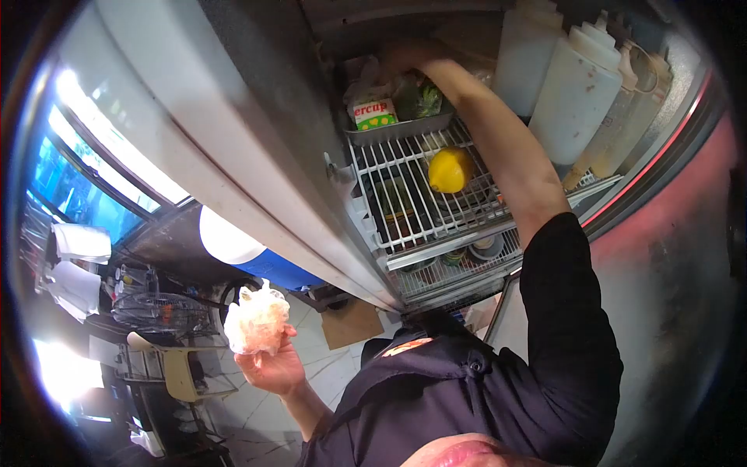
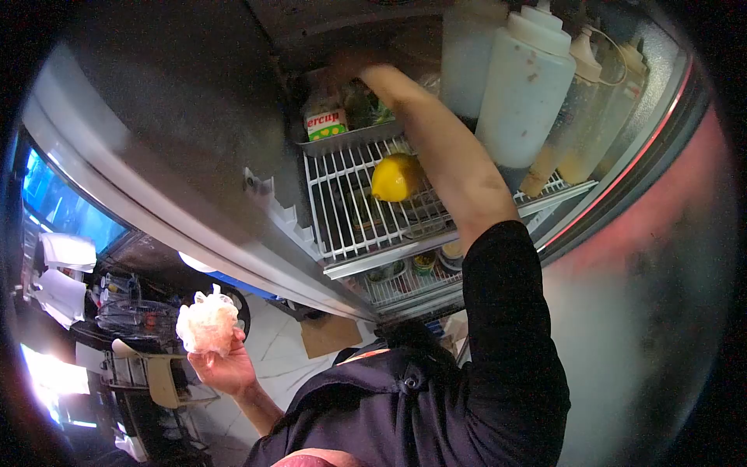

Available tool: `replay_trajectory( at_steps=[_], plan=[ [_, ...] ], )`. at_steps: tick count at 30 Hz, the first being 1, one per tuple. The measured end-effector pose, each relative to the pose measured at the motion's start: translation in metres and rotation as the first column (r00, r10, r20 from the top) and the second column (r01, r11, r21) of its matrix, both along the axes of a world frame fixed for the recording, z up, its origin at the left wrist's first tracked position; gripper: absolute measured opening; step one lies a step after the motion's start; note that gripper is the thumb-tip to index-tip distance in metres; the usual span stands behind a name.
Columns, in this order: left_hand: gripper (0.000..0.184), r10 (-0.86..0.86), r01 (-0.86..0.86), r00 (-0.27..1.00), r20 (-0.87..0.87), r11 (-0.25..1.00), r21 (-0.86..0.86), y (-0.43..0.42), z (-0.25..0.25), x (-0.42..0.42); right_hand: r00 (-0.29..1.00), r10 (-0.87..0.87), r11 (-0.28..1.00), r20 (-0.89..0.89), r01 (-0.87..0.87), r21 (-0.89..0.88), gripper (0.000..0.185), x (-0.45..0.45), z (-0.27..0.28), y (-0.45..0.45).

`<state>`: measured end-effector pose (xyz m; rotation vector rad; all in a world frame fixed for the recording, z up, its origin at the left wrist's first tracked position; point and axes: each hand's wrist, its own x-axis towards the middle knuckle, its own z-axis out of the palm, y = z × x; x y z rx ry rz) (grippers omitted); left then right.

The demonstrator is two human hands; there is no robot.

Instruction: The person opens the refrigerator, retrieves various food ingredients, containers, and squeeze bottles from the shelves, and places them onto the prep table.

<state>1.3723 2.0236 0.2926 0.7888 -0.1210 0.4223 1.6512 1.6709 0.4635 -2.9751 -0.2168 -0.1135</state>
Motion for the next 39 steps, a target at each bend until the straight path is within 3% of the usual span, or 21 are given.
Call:
replay_trajectory(
  at_steps=[2,6,10,13,16,22,25,29,32,35,39],
  plan=[
    [0.053,0.060,-0.058,0.995,-0.075,0.998,0.039,0.004,-0.010,0.002,0.995,-0.090,0.987,-0.052,0.083,-0.136,0.039,0.004,0.002,0.009],
    [0.057,0.032,-0.024,0.998,-0.052,0.989,0.146,0.019,-0.029,-0.001,0.998,0.021,0.986,0.053,-0.012,-0.166,0.038,0.067,-0.035,0.003],
    [0.053,0.086,-0.077,0.992,-0.097,0.992,0.100,0.020,-0.028,-0.005,0.996,0.030,0.997,0.086,-0.024,-0.072,0.036,0.023,-0.004,0.009],
    [0.051,0.097,-0.086,0.990,-0.100,0.991,0.105,0.026,-0.032,-0.009,0.956,-0.096,0.988,0.275,0.125,-0.087,0.037,0.050,-0.025,0.017],
    [0.051,0.123,-0.112,0.987,-0.106,0.988,0.103,0.033,-0.040,-0.008,0.886,-0.076,0.991,0.457,0.118,-0.065,0.040,0.103,-0.068,0.010],
    [0.053,0.188,-0.178,0.972,-0.144,0.981,0.079,0.027,-0.034,-0.015,0.968,0.197,0.929,0.158,-0.133,-0.345,0.040,0.082,-0.049,0.006],
    [0.052,0.194,-0.185,0.971,-0.141,0.980,0.075,0.029,-0.035,-0.015,0.991,0.105,0.988,0.084,-0.095,-0.120,0.039,0.121,-0.057,-0.005],
    [0.052,0.160,-0.150,0.978,-0.137,0.986,0.077,0.029,-0.036,-0.010,0.882,0.169,0.984,0.440,-0.123,-0.132,0.041,0.061,-0.030,-0.006],
    [0.052,0.150,-0.141,0.977,-0.152,0.988,0.067,0.024,-0.034,-0.008,0.815,0.150,0.958,0.560,-0.260,0.121,0.040,0.080,-0.025,-0.023],
    [0.052,0.100,-0.094,0.984,-0.145,0.994,0.047,0.021,-0.033,-0.006,0.829,0.141,0.824,0.541,-0.401,0.400,0.040,0.102,-0.023,-0.036],
    [0.050,0.000,0.006,0.997,-0.077,0.998,0.069,0.024,-0.036,-0.004,0.874,0.215,0.492,0.435,-0.482,0.725,0.041,0.122,-0.025,-0.050]
  ],
)
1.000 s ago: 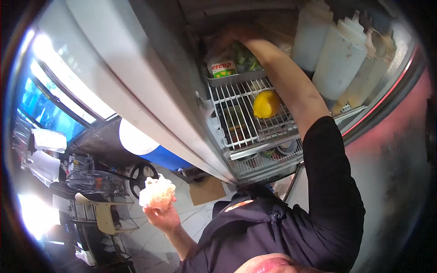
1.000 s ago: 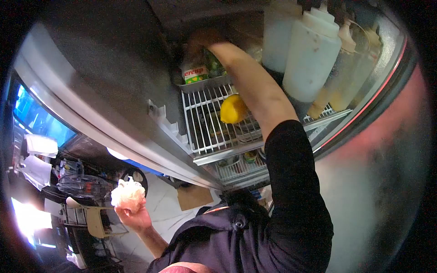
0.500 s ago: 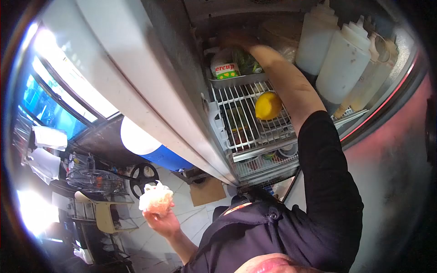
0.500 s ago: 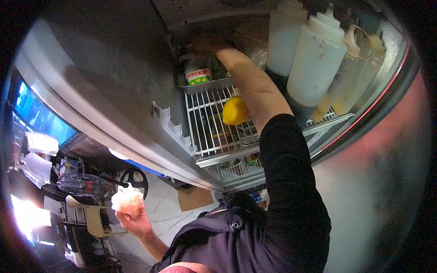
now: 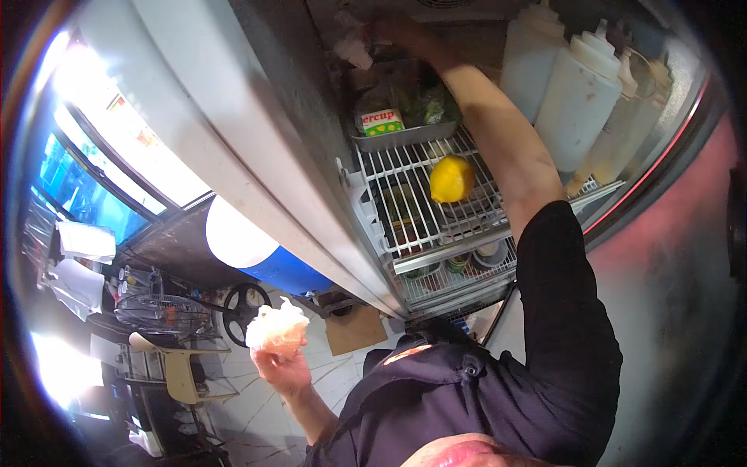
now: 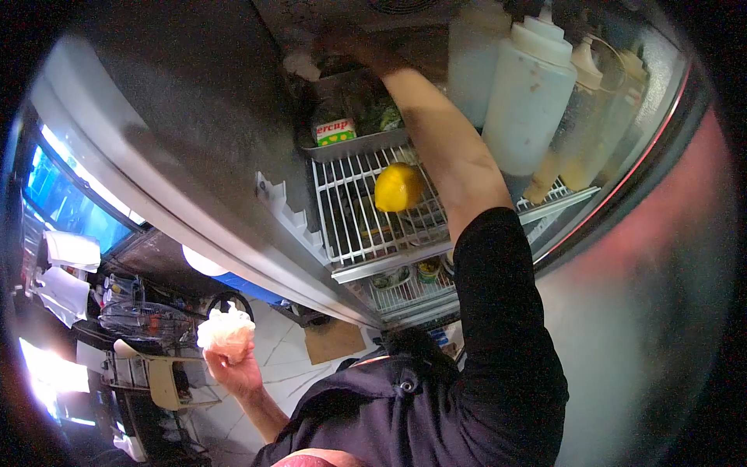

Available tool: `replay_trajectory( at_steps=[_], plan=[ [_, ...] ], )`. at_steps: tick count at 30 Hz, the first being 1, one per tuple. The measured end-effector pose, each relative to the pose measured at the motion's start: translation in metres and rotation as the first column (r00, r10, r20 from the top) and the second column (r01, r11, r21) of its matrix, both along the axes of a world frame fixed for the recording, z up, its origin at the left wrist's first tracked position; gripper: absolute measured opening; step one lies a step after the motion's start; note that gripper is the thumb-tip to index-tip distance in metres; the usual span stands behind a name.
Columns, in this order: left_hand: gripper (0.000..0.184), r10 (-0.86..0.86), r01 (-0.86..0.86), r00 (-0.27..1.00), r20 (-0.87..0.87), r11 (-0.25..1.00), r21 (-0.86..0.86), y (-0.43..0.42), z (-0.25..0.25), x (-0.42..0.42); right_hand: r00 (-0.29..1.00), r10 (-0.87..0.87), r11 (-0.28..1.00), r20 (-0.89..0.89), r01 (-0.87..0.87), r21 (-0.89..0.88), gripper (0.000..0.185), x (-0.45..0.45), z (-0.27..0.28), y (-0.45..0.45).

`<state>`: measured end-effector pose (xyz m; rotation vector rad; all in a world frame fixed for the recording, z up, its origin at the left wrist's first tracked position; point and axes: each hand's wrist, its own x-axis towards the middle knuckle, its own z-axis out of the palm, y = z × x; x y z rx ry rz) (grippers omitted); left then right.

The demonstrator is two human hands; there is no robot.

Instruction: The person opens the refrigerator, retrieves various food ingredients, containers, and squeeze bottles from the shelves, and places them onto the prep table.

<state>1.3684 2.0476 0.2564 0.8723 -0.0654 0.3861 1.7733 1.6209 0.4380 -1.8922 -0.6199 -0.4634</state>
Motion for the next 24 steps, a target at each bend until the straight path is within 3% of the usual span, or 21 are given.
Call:
replay_trajectory(
  at_steps=[2,4,7,9,11,12,14,17,20,22,24],
  plan=[
    [0.047,-0.051,0.051,0.999,0.015,0.998,0.039,-0.005,0.006,0.002,0.973,0.203,0.967,-0.108,-0.182,0.178,0.041,0.014,-0.008,-0.011],
    [0.049,-0.083,0.082,0.996,0.032,0.995,0.049,-0.017,0.018,0.006,0.873,0.445,0.848,-0.197,-0.341,0.405,0.042,0.028,-0.021,-0.021],
    [0.069,-0.133,0.134,0.988,0.083,0.991,-0.007,-0.043,0.045,0.013,0.910,0.394,0.838,-0.132,-0.296,0.458,0.040,-0.033,-0.013,-0.002],
    [0.072,-0.182,0.176,0.974,0.132,0.983,0.056,-0.051,0.060,0.017,0.922,0.374,0.918,0.098,-0.383,0.099,0.039,-0.072,-0.001,0.006],
    [0.075,-0.187,0.172,0.971,0.148,0.979,0.110,-0.056,0.067,0.018,0.948,0.273,0.962,0.165,-0.270,-0.043,0.037,-0.102,0.006,0.015],
    [0.069,-0.173,0.165,0.976,0.129,0.984,0.069,-0.058,0.068,0.017,0.982,0.154,0.988,0.112,-0.155,0.000,0.036,-0.114,0.007,0.019],
    [0.059,-0.153,0.154,0.984,0.089,0.988,-0.009,-0.061,0.069,0.018,0.995,0.086,0.990,0.050,-0.091,0.107,0.036,-0.111,0.005,0.019],
    [0.033,-0.216,0.210,0.973,0.082,0.975,0.073,-0.045,0.049,0.025,0.982,0.190,0.918,-0.019,-0.171,0.357,0.037,-0.106,0.007,0.022],
    [0.041,-0.270,0.257,0.954,0.132,0.960,0.112,-0.042,0.054,0.030,0.941,0.303,0.788,-0.150,-0.158,0.595,0.039,-0.147,0.033,0.043],
    [0.047,-0.205,0.200,0.977,0.067,0.978,0.066,-0.049,0.065,0.030,0.867,0.480,0.697,-0.134,-0.284,0.658,0.043,-0.126,0.032,0.030],
    [0.046,-0.171,0.171,0.985,0.005,0.985,0.017,-0.049,0.067,0.030,0.917,0.331,0.831,-0.222,-0.172,0.529,0.040,-0.128,0.025,0.030]
  ],
)
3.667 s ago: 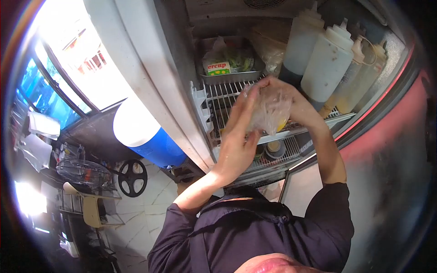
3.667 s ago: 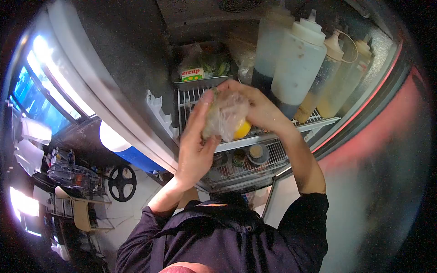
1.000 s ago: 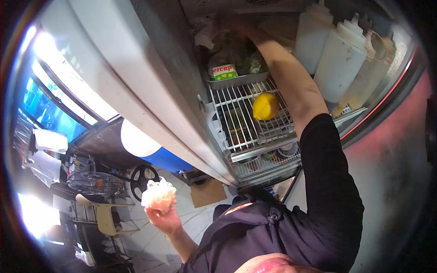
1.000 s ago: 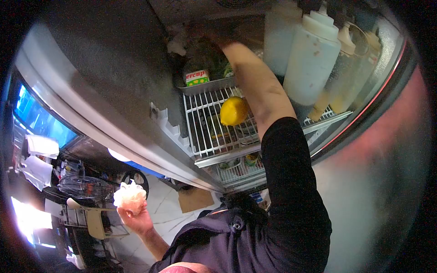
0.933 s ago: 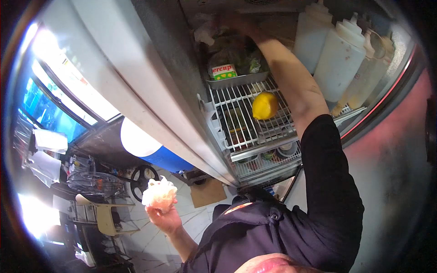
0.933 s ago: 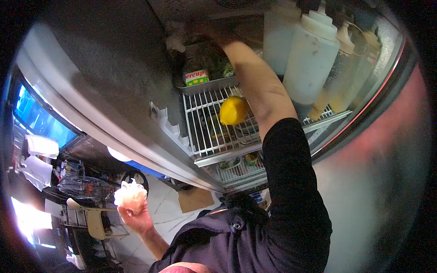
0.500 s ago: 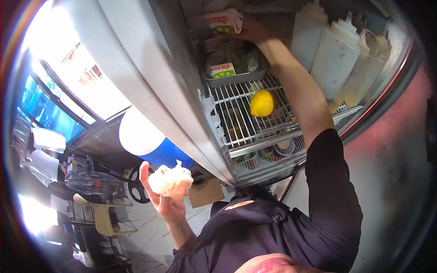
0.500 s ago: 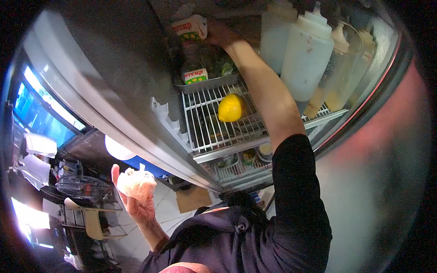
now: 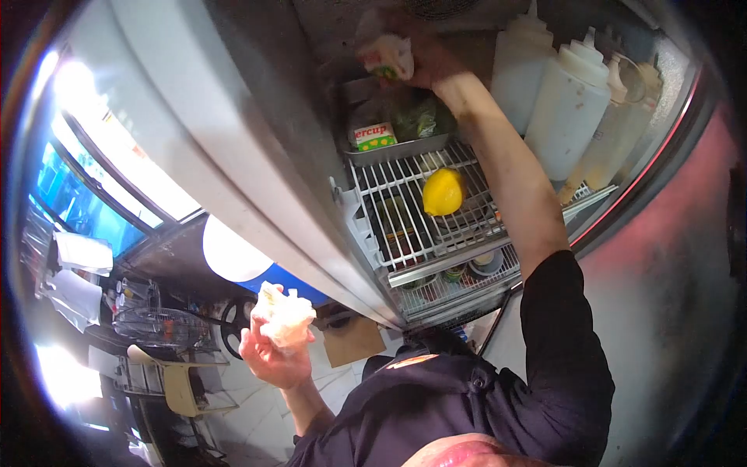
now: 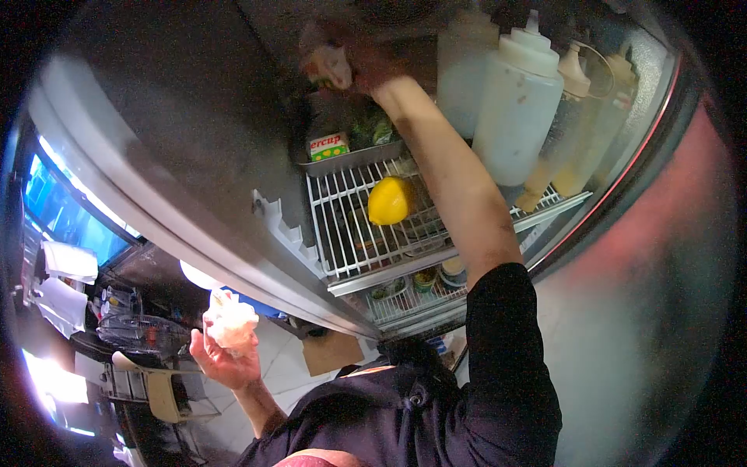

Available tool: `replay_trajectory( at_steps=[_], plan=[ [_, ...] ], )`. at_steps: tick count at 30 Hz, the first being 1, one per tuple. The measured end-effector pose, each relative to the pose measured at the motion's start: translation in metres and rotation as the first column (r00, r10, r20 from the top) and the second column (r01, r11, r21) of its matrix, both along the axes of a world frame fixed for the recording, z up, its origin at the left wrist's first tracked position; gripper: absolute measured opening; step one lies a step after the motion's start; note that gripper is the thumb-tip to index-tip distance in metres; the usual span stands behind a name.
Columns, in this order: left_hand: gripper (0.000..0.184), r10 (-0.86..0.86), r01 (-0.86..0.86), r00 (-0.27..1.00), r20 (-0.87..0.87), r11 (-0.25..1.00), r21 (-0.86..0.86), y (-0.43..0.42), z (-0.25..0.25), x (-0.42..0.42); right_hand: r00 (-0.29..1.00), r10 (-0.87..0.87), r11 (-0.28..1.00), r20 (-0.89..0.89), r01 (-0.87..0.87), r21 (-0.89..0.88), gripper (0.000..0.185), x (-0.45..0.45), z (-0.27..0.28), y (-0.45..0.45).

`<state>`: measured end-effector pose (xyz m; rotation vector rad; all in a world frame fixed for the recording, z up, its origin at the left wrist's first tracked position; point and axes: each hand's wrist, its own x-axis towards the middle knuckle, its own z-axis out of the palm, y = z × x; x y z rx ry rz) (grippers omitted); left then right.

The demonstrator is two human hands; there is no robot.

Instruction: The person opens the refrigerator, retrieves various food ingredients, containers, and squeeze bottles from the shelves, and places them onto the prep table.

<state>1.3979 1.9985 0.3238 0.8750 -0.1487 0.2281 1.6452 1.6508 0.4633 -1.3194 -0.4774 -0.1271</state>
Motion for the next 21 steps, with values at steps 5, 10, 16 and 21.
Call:
replay_trajectory(
  at_steps=[5,10,16,21],
  plan=[
    [0.033,-0.009,0.007,0.999,-0.033,0.998,-0.068,0.009,-0.013,0.006,0.976,-0.116,0.305,0.184,0.211,-0.929,0.057,-0.011,-0.004,0.018],
    [0.026,-0.044,0.039,0.999,-0.028,0.988,-0.148,0.005,-0.009,0.006,0.915,-0.400,0.464,-0.050,0.155,-0.872,0.050,-0.023,-0.024,0.043],
    [0.025,-0.078,0.074,0.997,-0.022,0.987,-0.146,0.014,-0.014,0.005,0.902,-0.417,0.457,-0.108,0.105,-0.883,0.053,-0.027,-0.021,0.043],
    [0.024,-0.084,0.081,0.996,-0.014,0.982,-0.172,0.018,-0.016,0.004,0.918,-0.396,0.283,-0.011,0.110,-0.953,0.039,-0.010,-0.038,0.046]
  ],
)
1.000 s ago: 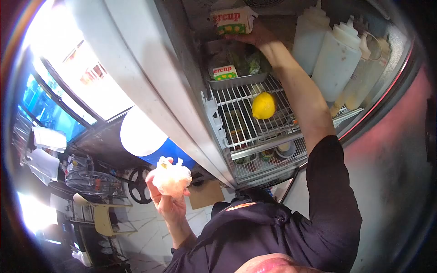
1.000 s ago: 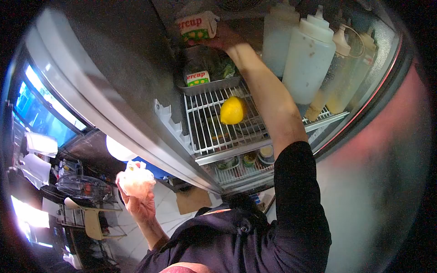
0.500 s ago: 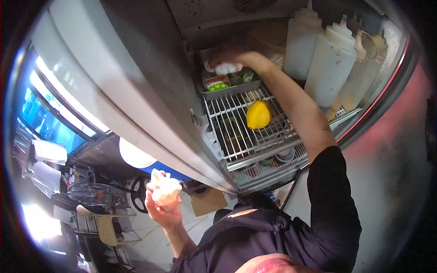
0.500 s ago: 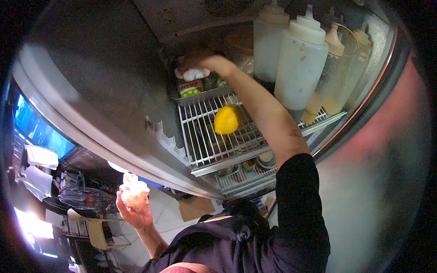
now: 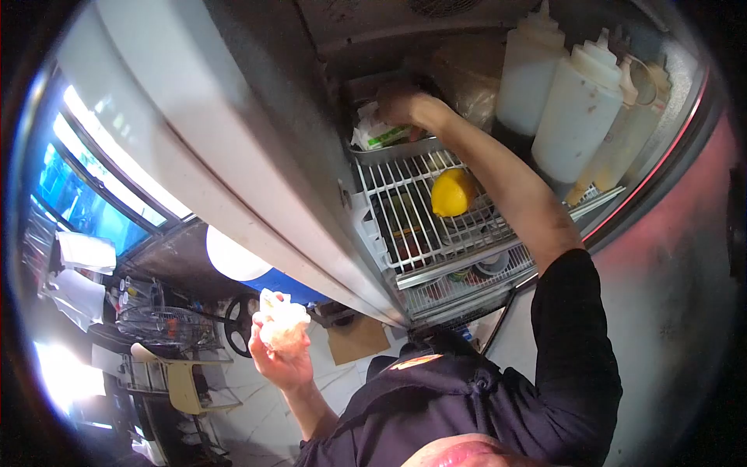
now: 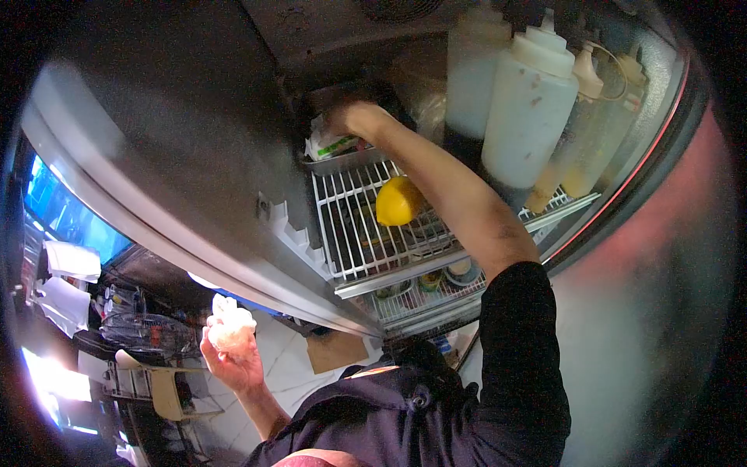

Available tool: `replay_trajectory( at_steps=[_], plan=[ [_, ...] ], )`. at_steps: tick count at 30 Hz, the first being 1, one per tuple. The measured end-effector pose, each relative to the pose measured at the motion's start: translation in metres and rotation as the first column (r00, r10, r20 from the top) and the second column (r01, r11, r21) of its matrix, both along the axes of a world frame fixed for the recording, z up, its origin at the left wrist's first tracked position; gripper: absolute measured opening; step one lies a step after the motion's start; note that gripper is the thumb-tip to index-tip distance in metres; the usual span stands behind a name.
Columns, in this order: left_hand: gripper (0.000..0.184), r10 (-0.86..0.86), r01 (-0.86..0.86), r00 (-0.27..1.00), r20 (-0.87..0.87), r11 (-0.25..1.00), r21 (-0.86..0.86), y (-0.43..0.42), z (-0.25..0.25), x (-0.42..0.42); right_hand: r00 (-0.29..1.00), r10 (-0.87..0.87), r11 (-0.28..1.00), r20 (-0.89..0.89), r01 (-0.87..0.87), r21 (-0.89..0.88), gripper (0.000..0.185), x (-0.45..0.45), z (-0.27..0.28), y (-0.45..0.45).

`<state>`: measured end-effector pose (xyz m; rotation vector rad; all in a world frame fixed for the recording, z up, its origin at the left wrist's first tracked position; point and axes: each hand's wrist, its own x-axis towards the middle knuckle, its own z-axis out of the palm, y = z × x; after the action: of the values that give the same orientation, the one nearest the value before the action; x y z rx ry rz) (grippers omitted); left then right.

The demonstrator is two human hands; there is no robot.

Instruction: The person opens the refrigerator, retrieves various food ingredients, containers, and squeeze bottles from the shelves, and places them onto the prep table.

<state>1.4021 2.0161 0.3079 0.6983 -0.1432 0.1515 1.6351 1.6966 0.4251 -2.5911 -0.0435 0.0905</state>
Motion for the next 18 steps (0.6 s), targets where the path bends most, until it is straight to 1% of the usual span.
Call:
replay_trajectory(
  at_steps=[2,4,5,7,8,9,10,12,13,14,16,18],
  plan=[
    [0.024,-0.016,0.016,1.000,0.021,1.000,-0.010,0.001,-0.001,-0.001,0.999,0.026,0.999,0.033,-0.025,-0.022,0.042,0.009,-0.013,-0.011],
    [0.025,-0.021,0.022,0.999,0.039,1.000,-0.013,0.002,-0.001,0.000,1.000,0.020,0.999,-0.008,-0.021,-0.045,0.043,0.007,0.004,-0.028],
    [0.026,-0.020,0.020,0.999,0.032,1.000,-0.012,0.002,-0.003,0.001,0.989,0.005,1.000,0.149,-0.003,-0.013,0.041,0.017,0.002,-0.042],
    [0.028,-0.015,0.015,1.000,0.020,1.000,-0.010,0.005,-0.005,0.001,0.891,-0.028,0.999,0.454,0.017,0.029,0.038,0.033,-0.002,-0.069],
    [0.030,-0.001,0.001,1.000,-0.013,1.000,-0.003,0.005,-0.006,0.001,0.793,0.042,0.996,0.608,0.018,-0.092,0.034,0.046,0.003,-0.079],
    [0.031,0.013,-0.012,0.999,-0.046,1.000,0.004,0.005,-0.005,0.001,0.664,0.110,0.976,0.739,0.069,-0.207,0.029,0.059,0.008,-0.087],
    [0.033,0.025,-0.024,0.997,-0.077,1.000,0.012,0.005,-0.005,0.002,0.583,0.256,0.855,0.771,0.236,-0.462,0.026,0.073,0.023,-0.093],
    [0.036,0.032,-0.032,0.999,-0.040,0.999,0.004,0.011,-0.014,0.004,0.534,0.244,0.778,0.809,0.390,-0.492,0.027,0.088,0.025,-0.097],
    [0.038,0.034,-0.034,0.999,-0.021,0.999,0.001,0.014,-0.018,0.003,0.549,0.066,0.875,0.833,0.370,-0.313,0.035,0.098,0.011,-0.097],
    [0.038,0.037,-0.037,0.999,-0.029,0.999,-0.003,0.015,-0.019,0.002,0.564,-0.114,0.929,0.817,0.353,-0.113,0.044,0.106,-0.003,-0.095],
    [0.039,0.043,-0.044,0.998,-0.039,0.999,-0.012,0.016,-0.018,0.001,0.325,-0.051,0.944,0.944,0.326,-0.060,0.045,0.125,-0.028,-0.089],
    [0.039,0.088,-0.088,0.995,-0.050,0.996,0.013,0.018,-0.018,0.001,0.322,-0.072,0.950,0.944,0.309,-0.033,0.045,0.150,-0.052,-0.091]
  ],
)
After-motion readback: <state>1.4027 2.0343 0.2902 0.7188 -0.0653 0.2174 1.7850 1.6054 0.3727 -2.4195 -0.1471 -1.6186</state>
